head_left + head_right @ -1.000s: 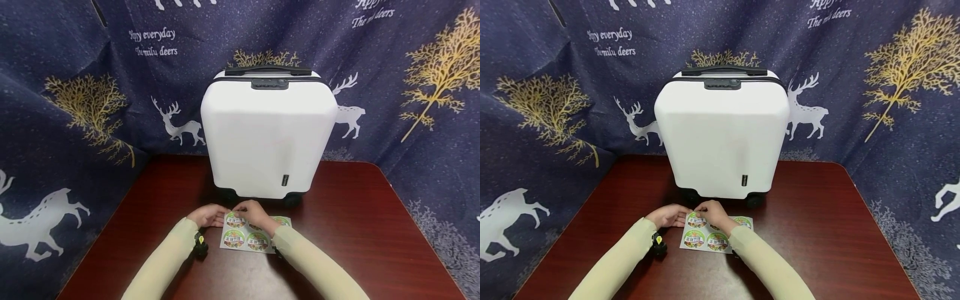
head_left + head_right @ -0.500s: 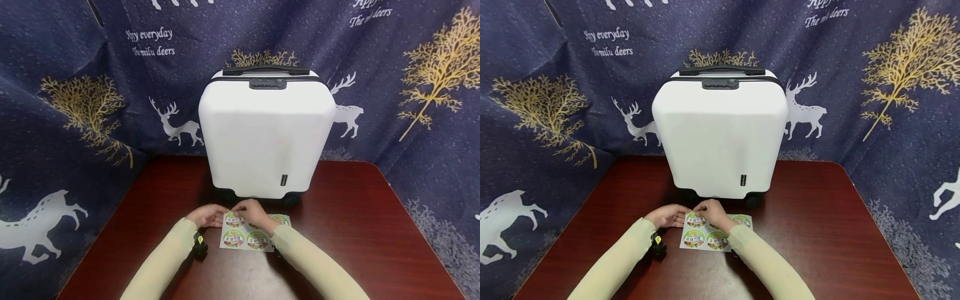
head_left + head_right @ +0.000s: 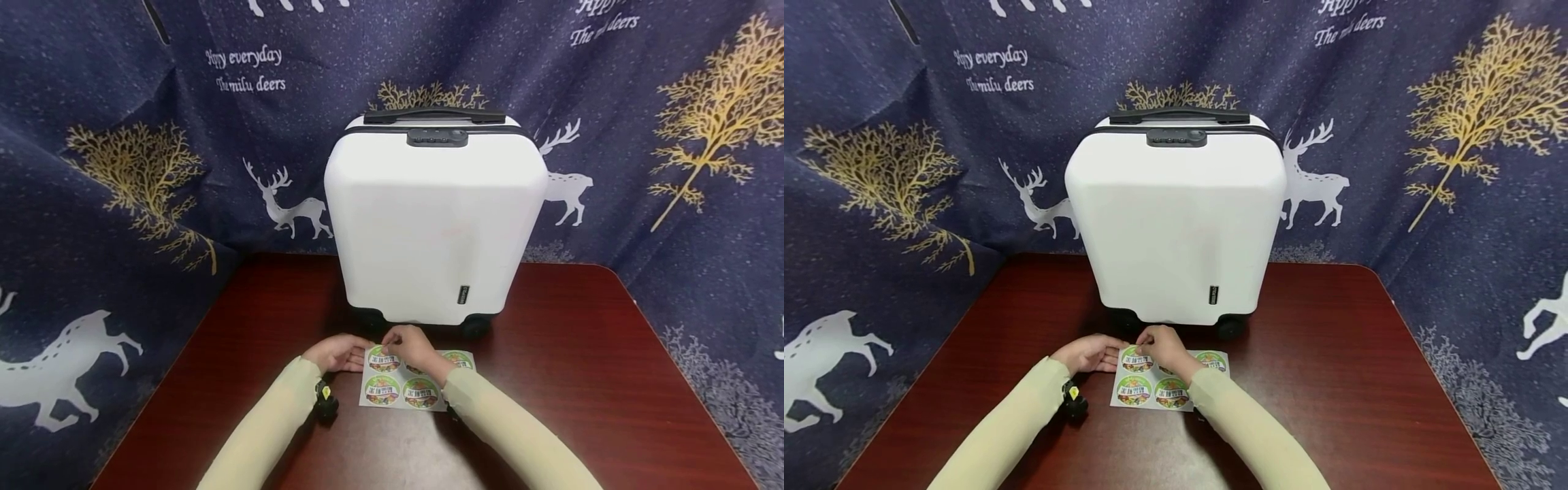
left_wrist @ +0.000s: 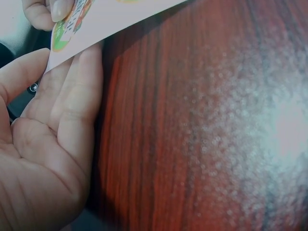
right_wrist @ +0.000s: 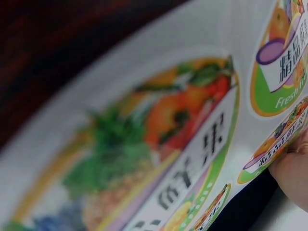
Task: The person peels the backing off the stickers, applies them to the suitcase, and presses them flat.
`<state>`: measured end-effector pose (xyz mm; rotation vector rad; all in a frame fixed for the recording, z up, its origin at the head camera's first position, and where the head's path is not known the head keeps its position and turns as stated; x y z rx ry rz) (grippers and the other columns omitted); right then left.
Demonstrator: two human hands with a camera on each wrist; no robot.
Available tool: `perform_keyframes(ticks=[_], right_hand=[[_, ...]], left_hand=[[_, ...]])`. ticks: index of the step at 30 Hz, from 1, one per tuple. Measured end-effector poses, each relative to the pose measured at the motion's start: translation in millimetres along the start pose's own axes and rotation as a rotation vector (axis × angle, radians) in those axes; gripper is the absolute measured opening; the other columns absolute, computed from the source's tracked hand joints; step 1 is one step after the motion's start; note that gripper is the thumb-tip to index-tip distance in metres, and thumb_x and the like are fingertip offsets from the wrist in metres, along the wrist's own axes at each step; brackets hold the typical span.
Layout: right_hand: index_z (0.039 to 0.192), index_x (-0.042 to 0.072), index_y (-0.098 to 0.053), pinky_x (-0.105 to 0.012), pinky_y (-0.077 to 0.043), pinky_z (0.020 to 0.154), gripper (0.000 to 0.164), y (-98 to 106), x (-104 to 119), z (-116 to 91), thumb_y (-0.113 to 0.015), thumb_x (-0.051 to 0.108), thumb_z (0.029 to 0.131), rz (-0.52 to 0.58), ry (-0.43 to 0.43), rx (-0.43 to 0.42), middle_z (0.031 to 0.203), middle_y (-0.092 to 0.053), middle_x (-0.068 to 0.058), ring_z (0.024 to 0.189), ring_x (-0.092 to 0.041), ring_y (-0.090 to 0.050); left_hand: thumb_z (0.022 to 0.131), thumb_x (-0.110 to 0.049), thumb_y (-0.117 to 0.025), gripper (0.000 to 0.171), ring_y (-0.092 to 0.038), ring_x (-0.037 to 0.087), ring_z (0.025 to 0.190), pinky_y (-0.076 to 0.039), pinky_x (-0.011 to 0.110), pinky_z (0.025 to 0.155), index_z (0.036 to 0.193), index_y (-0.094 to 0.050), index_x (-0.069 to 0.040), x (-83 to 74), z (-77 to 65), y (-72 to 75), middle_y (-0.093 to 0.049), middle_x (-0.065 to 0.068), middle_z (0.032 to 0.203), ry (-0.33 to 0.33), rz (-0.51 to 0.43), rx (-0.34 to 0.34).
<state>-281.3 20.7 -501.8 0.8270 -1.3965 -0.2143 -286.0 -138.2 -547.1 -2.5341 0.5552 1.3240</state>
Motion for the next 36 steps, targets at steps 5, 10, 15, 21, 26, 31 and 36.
perform_keyframes(ticks=[5, 10, 15, 21, 26, 31, 36], right_hand=[[0.099, 0.003, -0.073, -0.026, -0.051, 0.072, 0.008, 0.3, 0.2, 1.3, -0.071, 0.009, 0.094, -0.014, 0.006, -0.006, 0.093, -0.073, -0.011, 0.082, -0.014, -0.062], [0.098, 0.003, -0.074, -0.026, -0.053, 0.073, 0.008, 1.0, 0.0, 1.9, -0.071, 0.009, 0.094, -0.035, 0.004, -0.014, 0.095, -0.074, -0.011, 0.083, -0.014, -0.064], [0.090, 0.003, -0.072, -0.023, -0.049, 0.065, 0.009, 2.8, -0.8, 1.7, -0.073, 0.012, 0.093, -0.067, -0.009, -0.031, 0.086, -0.072, -0.009, 0.073, -0.011, -0.058], [0.089, 0.001, -0.072, -0.023, -0.050, 0.066, 0.008, 5.4, 2.6, 0.0, -0.071, 0.007, 0.093, -0.082, 0.007, -0.019, 0.085, -0.072, -0.011, 0.073, -0.012, -0.059], [0.092, 0.000, -0.073, -0.028, -0.053, 0.072, 0.007, 6.3, 4.1, -0.5, -0.066, 0.002, 0.095, -0.104, 0.008, 0.003, 0.090, -0.074, -0.013, 0.080, -0.016, -0.063], [0.091, 0.001, -0.072, -0.029, -0.053, 0.074, 0.009, 5.8, 4.5, -0.9, -0.065, 0.003, 0.096, -0.140, 0.019, -0.001, 0.092, -0.073, -0.012, 0.079, -0.015, -0.061], [0.088, 0.002, -0.072, -0.026, -0.049, 0.069, 0.010, 5.0, 5.3, -1.6, -0.066, 0.002, 0.096, -0.179, 0.043, -0.023, 0.090, -0.072, -0.010, 0.075, -0.013, -0.056]], left_hand=[[0.103, -0.015, -0.052, 0.021, -0.070, 0.008, 0.081, -0.060, 0.025, 0.082, 0.108, -0.069, -0.003, -0.1, 0.4, 0.1, -0.074, -0.002, 0.082, 0.000, -0.012, 0.010], [0.103, -0.015, -0.052, 0.020, -0.070, 0.007, 0.081, -0.060, 0.024, 0.082, 0.106, -0.069, -0.005, 0.4, 1.0, 0.2, -0.074, -0.003, 0.082, 0.001, -0.017, 0.021], [0.103, -0.015, -0.052, 0.021, -0.071, 0.007, 0.080, -0.060, 0.025, 0.081, 0.106, -0.069, -0.004, -0.2, 0.1, -0.7, -0.075, -0.002, 0.082, -0.001, -0.017, 0.029], [0.103, -0.013, -0.052, 0.022, -0.070, 0.008, 0.080, -0.061, 0.026, 0.082, 0.108, -0.069, -0.001, 0.1, -0.1, 0.5, -0.075, -0.001, 0.081, 0.000, -0.033, 0.018], [0.103, -0.012, -0.052, 0.022, -0.070, 0.008, 0.079, -0.060, 0.025, 0.081, 0.112, -0.069, -0.001, 1.1, 0.0, 1.0, -0.074, -0.002, 0.081, 0.012, -0.048, 0.013], [0.103, -0.012, -0.052, 0.022, -0.070, 0.008, 0.079, -0.061, 0.026, 0.080, 0.112, -0.069, 0.000, 1.5, -0.3, 1.2, -0.075, -0.002, 0.081, 0.013, -0.053, 0.013], [0.103, -0.012, -0.051, 0.020, -0.070, 0.008, 0.078, -0.060, 0.025, 0.079, 0.105, -0.069, -0.003, 1.3, 0.8, 1.9, -0.074, -0.001, 0.079, 0.022, -0.054, -0.002]])
Point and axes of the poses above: each hand's wrist, its own z-axis towards the middle knuckle, its own y-axis out of the back of the hand, x = y × z, the point moved 6 cm from there along z, towards the middle knuckle
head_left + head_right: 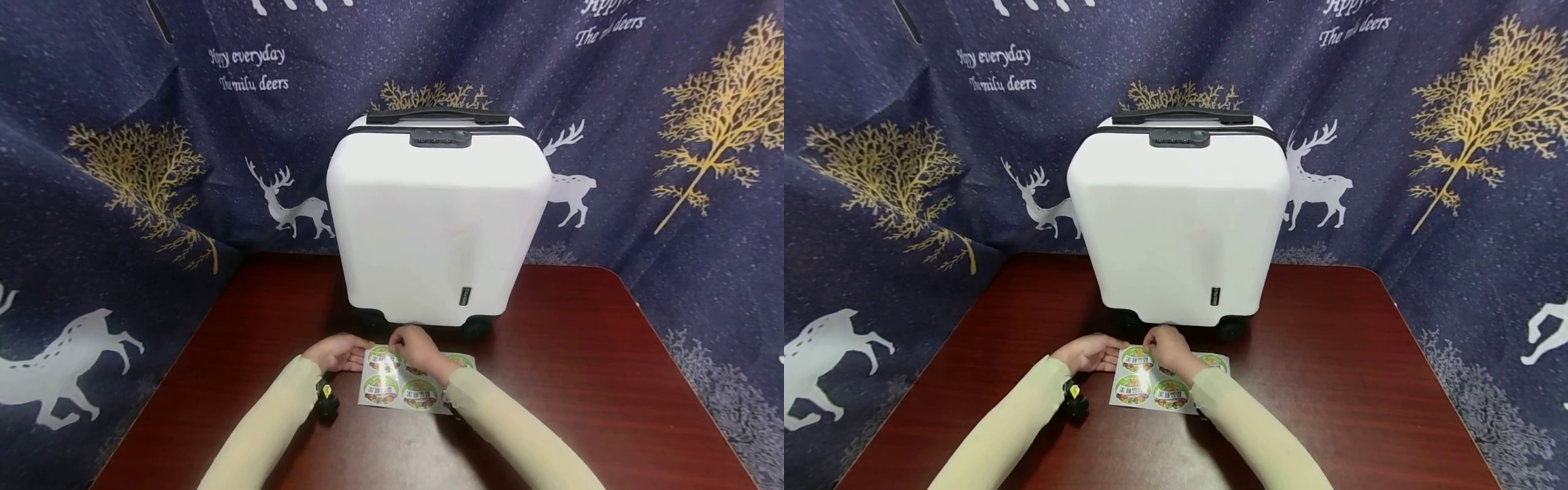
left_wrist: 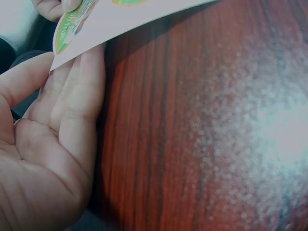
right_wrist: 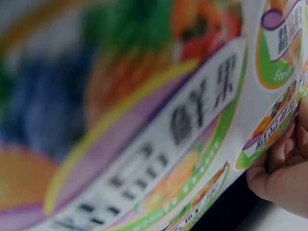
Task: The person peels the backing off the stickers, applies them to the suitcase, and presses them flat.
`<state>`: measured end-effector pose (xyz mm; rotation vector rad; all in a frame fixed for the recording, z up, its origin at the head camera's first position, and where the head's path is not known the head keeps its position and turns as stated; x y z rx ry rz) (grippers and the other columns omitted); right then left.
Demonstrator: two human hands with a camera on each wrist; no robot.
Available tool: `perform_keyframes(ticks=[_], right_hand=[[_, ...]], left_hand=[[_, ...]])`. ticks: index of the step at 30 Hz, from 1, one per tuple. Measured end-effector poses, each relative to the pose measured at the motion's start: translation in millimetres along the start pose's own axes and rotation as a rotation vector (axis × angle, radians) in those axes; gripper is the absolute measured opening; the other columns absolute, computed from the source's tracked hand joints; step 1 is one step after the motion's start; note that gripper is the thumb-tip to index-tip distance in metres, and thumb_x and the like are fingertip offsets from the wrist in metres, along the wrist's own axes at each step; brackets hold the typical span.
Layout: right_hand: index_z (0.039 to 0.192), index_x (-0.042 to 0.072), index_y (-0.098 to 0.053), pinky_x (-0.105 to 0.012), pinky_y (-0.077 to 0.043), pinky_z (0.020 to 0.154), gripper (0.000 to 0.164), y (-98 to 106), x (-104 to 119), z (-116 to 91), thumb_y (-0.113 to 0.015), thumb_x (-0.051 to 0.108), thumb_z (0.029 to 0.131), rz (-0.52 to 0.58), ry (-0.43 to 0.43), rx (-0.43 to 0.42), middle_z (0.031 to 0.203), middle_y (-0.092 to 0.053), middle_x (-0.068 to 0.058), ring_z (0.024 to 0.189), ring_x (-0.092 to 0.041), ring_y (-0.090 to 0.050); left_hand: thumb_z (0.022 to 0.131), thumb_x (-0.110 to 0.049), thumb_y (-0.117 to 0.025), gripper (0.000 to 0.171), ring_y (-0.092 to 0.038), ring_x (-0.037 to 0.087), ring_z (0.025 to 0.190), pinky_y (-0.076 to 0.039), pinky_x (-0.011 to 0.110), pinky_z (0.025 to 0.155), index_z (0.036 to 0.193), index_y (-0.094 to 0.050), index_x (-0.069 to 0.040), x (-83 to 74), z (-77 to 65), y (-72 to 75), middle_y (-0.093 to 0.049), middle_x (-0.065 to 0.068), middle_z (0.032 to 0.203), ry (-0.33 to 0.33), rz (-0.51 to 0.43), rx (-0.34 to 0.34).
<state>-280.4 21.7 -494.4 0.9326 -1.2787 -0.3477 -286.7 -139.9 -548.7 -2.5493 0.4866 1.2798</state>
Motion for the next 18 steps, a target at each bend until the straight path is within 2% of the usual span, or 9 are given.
perform_keyframes(ticks=[6, 13, 18], right_hand=[[0.087, 0.004, -0.073, -0.025, -0.048, 0.066, 0.011, -0.9, 0.6, -1.4, -0.067, 0.003, 0.095, -0.022, -0.008, -0.011, 0.090, -0.069, -0.009, 0.075, -0.014, -0.055], [0.087, 0.005, -0.073, -0.026, -0.050, 0.066, 0.010, -1.3, 3.4, -3.0, -0.067, 0.003, 0.095, -0.068, -0.015, -0.023, 0.090, -0.071, -0.008, 0.075, -0.013, -0.057], [0.082, 0.008, -0.074, -0.034, -0.054, 0.076, 0.012, -1.6, 6.8, -5.0, -0.068, 0.003, 0.092, -0.158, -0.012, -0.066, 0.089, -0.071, -0.006, 0.083, -0.017, -0.062]], left_hand=[[0.104, -0.010, -0.052, 0.019, -0.070, 0.009, 0.078, -0.060, 0.026, 0.080, 0.105, -0.069, -0.002, -0.4, -0.5, 0.0, -0.074, 0.000, 0.080, 0.002, 0.010, -0.003], [0.104, -0.009, -0.053, 0.021, -0.071, 0.010, 0.081, -0.061, 0.028, 0.083, 0.114, -0.067, 0.003, 0.7, -1.1, 0.8, -0.075, 0.002, 0.085, -0.001, 0.008, -0.008], [0.104, -0.010, -0.054, 0.023, -0.071, 0.009, 0.083, -0.061, 0.028, 0.083, 0.116, -0.067, 0.004, 1.9, 1.0, 0.9, -0.076, 0.001, 0.087, -0.002, 0.016, -0.020]])
Point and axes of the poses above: each hand's wrist, its own z-axis towards the middle knuckle, its own y-axis out of the back of the hand, x = y × z, the point moved 6 cm from there along z, towards the middle knuckle
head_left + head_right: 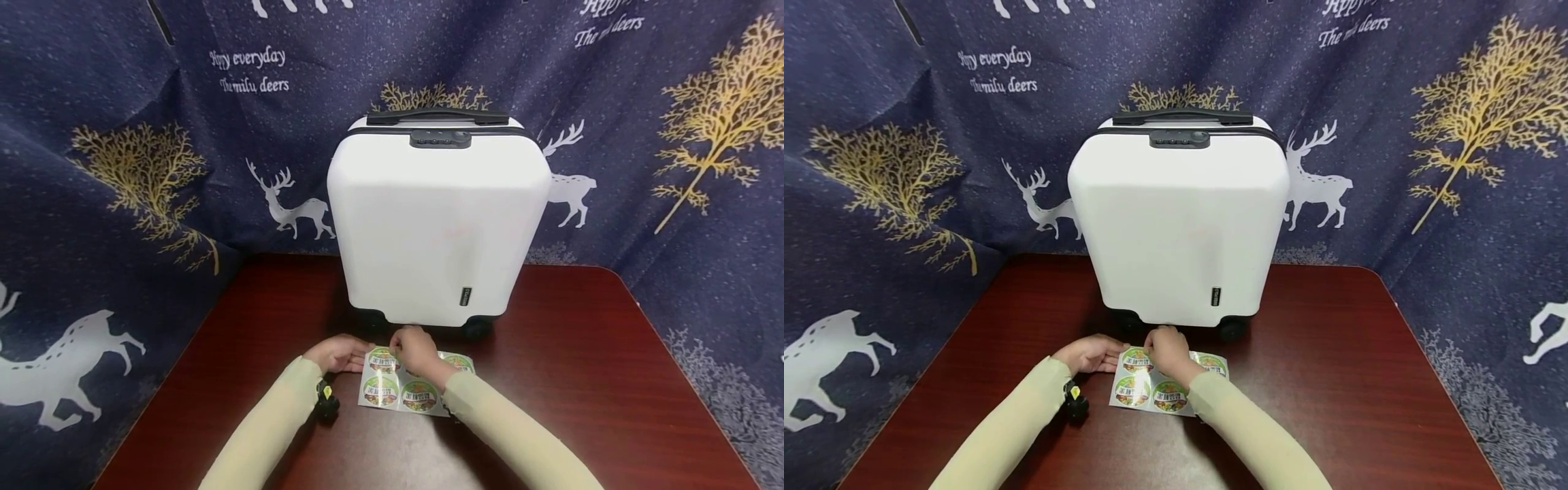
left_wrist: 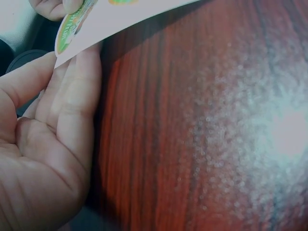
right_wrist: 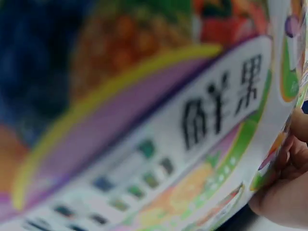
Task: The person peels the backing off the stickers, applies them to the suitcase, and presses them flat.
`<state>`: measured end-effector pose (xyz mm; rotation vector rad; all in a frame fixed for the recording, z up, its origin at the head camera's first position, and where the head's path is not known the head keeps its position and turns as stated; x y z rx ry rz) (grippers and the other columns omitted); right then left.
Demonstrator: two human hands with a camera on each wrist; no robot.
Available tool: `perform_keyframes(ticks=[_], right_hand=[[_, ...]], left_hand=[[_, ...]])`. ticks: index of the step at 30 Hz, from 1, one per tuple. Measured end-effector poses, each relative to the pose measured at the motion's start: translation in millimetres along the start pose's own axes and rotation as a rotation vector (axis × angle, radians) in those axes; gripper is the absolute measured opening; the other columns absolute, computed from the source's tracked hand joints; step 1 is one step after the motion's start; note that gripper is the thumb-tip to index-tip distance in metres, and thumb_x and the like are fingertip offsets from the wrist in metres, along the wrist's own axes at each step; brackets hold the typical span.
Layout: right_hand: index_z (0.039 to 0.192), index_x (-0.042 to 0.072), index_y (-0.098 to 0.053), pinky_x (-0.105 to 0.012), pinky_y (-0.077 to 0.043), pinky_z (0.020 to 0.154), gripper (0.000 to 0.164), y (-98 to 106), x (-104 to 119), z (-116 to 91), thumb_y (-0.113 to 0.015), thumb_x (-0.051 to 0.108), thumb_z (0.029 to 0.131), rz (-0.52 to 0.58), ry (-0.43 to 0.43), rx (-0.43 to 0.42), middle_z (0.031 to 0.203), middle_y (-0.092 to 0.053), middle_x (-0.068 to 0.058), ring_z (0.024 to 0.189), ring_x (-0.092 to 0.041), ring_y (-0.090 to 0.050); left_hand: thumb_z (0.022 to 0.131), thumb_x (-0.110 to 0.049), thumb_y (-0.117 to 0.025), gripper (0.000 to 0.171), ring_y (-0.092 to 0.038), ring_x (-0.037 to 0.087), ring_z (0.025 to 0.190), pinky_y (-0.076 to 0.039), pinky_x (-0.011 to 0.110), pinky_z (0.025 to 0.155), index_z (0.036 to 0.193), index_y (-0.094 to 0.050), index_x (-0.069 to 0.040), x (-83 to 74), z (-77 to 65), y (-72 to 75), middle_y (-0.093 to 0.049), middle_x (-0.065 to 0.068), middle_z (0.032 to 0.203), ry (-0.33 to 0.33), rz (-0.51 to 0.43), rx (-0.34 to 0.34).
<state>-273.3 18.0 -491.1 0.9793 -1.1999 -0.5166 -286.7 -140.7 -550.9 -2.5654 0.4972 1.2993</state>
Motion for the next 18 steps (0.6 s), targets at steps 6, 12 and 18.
perform_keyframes(ticks=[6, 12, 18], right_hand=[[0.077, 0.009, -0.073, -0.035, -0.054, 0.075, 0.015, -0.1, 2.0, -3.4, -0.069, 0.002, 0.089, -0.042, -0.004, -0.020, 0.088, -0.069, -0.006, 0.086, -0.021, -0.062], [0.081, 0.007, -0.067, -0.025, -0.047, 0.064, 0.014, -3.3, -0.8, -0.4, -0.064, -0.001, 0.092, 0.053, -0.032, 0.055, 0.083, -0.066, -0.005, 0.072, -0.013, -0.053], [0.085, 0.005, -0.064, -0.025, -0.046, 0.068, 0.011, -5.8, -3.7, -0.3, -0.061, -0.003, 0.093, 0.101, -0.012, 0.066, 0.082, -0.064, -0.006, 0.072, -0.012, -0.051]], left_hand=[[0.105, -0.009, -0.053, 0.026, -0.071, 0.008, 0.084, -0.060, 0.027, 0.083, 0.121, -0.064, 0.007, 1.3, -1.2, -0.5, -0.076, 0.001, 0.089, -0.022, 0.018, 0.011], [0.104, -0.009, -0.054, 0.027, -0.071, 0.008, 0.082, -0.061, 0.026, 0.081, 0.121, -0.065, 0.008, 2.1, 0.8, 1.6, -0.076, 0.001, 0.088, -0.015, 0.006, -0.004], [0.103, -0.008, -0.054, 0.025, -0.071, 0.008, 0.081, -0.060, 0.023, 0.078, 0.118, -0.067, 0.007, -0.6, -1.9, 1.0, -0.076, 0.001, 0.087, -0.023, 0.016, -0.005]])
Point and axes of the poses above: each hand's wrist, its own z-axis towards the middle knuckle, its own y-axis out of the back of the hand, x = y × z, the point moved 6 cm from there along z, towards the middle knuckle
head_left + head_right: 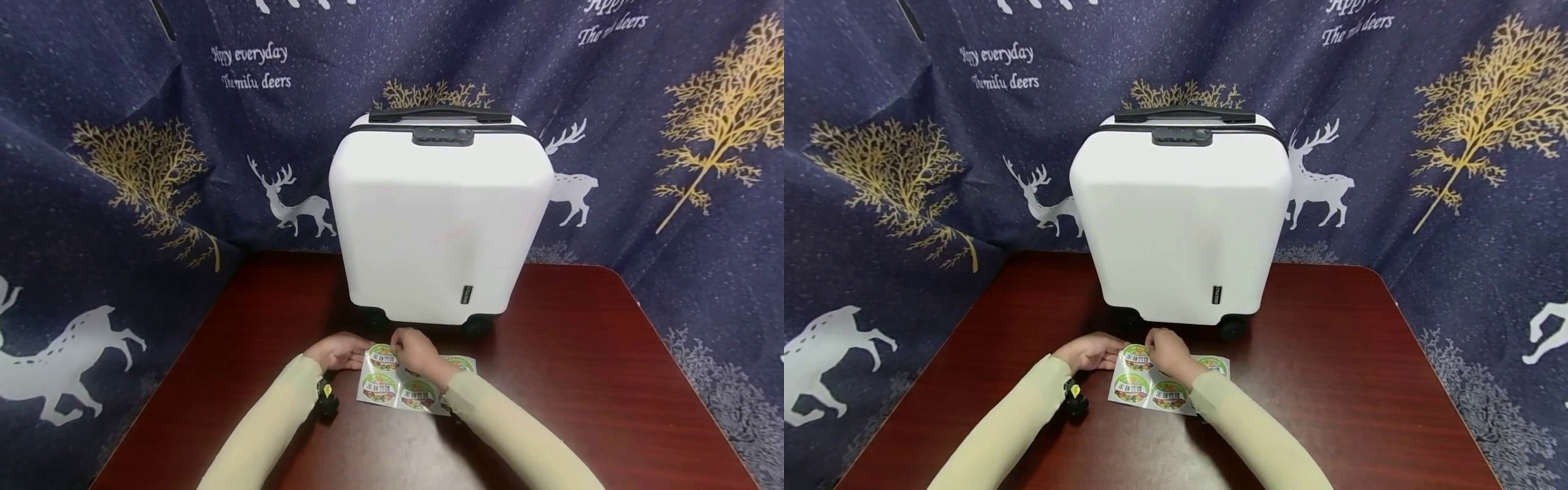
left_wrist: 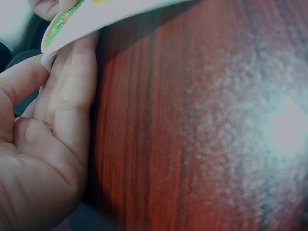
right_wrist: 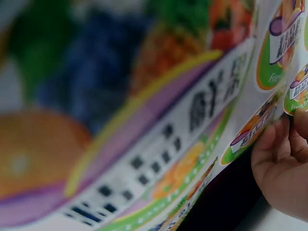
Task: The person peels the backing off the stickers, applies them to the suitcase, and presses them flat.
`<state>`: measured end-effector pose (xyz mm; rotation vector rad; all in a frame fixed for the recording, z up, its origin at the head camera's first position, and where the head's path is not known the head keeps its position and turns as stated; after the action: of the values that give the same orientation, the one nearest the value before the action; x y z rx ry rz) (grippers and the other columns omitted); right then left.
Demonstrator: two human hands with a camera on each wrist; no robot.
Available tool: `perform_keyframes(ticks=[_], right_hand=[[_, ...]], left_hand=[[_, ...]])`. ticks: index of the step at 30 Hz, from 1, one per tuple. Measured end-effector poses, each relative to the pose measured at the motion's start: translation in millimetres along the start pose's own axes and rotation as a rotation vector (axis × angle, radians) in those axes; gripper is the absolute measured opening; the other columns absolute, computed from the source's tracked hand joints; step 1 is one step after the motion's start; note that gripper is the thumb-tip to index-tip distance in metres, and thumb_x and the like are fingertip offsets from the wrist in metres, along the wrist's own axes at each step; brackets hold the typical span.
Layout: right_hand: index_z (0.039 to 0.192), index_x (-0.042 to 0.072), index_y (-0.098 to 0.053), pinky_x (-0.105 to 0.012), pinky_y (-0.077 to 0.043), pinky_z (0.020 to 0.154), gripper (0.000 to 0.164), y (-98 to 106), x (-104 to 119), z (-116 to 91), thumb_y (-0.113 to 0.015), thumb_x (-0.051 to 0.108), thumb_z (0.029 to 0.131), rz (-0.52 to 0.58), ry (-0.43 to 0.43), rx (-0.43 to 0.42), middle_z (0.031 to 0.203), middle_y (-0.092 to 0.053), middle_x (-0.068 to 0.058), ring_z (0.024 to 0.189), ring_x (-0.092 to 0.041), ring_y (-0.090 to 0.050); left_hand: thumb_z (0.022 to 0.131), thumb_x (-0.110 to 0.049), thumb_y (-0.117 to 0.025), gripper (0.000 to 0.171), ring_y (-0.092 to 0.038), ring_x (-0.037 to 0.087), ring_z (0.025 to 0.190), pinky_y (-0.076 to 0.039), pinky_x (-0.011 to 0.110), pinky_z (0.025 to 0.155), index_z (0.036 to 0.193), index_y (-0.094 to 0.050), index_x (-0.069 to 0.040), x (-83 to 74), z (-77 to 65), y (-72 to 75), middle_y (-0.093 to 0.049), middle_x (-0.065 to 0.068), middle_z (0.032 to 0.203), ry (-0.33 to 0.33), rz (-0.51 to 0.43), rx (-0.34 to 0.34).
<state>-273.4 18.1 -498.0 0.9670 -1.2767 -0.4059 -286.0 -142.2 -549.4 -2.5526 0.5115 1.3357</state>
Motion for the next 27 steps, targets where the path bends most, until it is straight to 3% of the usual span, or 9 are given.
perform_keyframes(ticks=[5, 10, 14, 21, 27], right_hand=[[0.089, 0.005, -0.064, -0.024, -0.046, 0.067, 0.009, -0.8, -3.0, -0.4, -0.060, -0.001, 0.095, 0.039, -0.004, 0.008, 0.083, -0.065, -0.007, 0.072, -0.012, -0.051], [0.091, 0.003, -0.064, -0.024, -0.046, 0.067, 0.007, -2.4, -5.0, -0.5, -0.061, 0.002, 0.098, 0.072, 0.002, 0.023, 0.085, -0.066, -0.008, 0.073, -0.012, -0.052], [0.095, 0.000, -0.066, -0.024, -0.048, 0.066, 0.005, -3.5, -7.9, 0.1, -0.063, 0.002, 0.097, 0.108, -0.008, 0.041, 0.090, -0.069, -0.012, 0.074, -0.013, -0.055], [0.098, -0.002, -0.069, -0.026, -0.051, 0.065, 0.006, -4.3, -12.6, 1.0, -0.064, 0.002, 0.096, 0.164, -0.059, 0.067, 0.094, -0.070, -0.015, 0.075, -0.015, -0.060], [0.095, -0.001, -0.071, -0.028, -0.052, 0.072, 0.007, -4.2, -14.9, 2.8, -0.065, 0.003, 0.095, 0.131, -0.036, 0.044, 0.094, -0.071, -0.014, 0.081, -0.016, -0.060]], left_hand=[[0.103, -0.005, -0.053, 0.027, -0.071, 0.008, 0.081, -0.060, 0.024, 0.078, 0.122, -0.065, 0.009, -1.1, -2.2, -1.4, -0.077, 0.001, 0.088, -0.008, 0.008, -0.002], [0.101, -0.006, -0.058, 0.032, -0.073, 0.010, 0.087, -0.061, 0.028, 0.085, 0.128, -0.063, 0.011, 1.6, 1.1, 0.4, -0.079, 0.009, 0.101, -0.026, 0.032, 0.024], [0.099, -0.009, -0.063, 0.028, -0.074, 0.012, 0.088, -0.061, 0.030, 0.086, 0.119, -0.068, 0.009, 2.9, 3.5, 1.4, -0.079, 0.012, 0.101, -0.057, 0.029, 0.071], [0.095, -0.007, -0.062, 0.028, -0.072, 0.012, 0.085, -0.061, 0.028, 0.084, 0.116, -0.069, 0.010, -0.8, -2.3, -2.7, -0.077, 0.005, 0.091, -0.031, 0.011, -0.012], [0.094, -0.005, -0.061, 0.033, -0.072, 0.012, 0.084, -0.062, 0.028, 0.081, 0.121, -0.067, 0.012, -2.3, -5.6, -4.0, -0.076, 0.005, 0.090, -0.030, 0.013, -0.007]])
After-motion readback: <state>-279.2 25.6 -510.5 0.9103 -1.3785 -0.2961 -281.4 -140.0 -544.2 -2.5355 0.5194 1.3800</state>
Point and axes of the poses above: each hand's wrist, its own z-axis towards the middle knuckle, its own y-axis out of the back of the hand, x = y × z, the point moved 6 cm from there along z, towards the middle knuckle
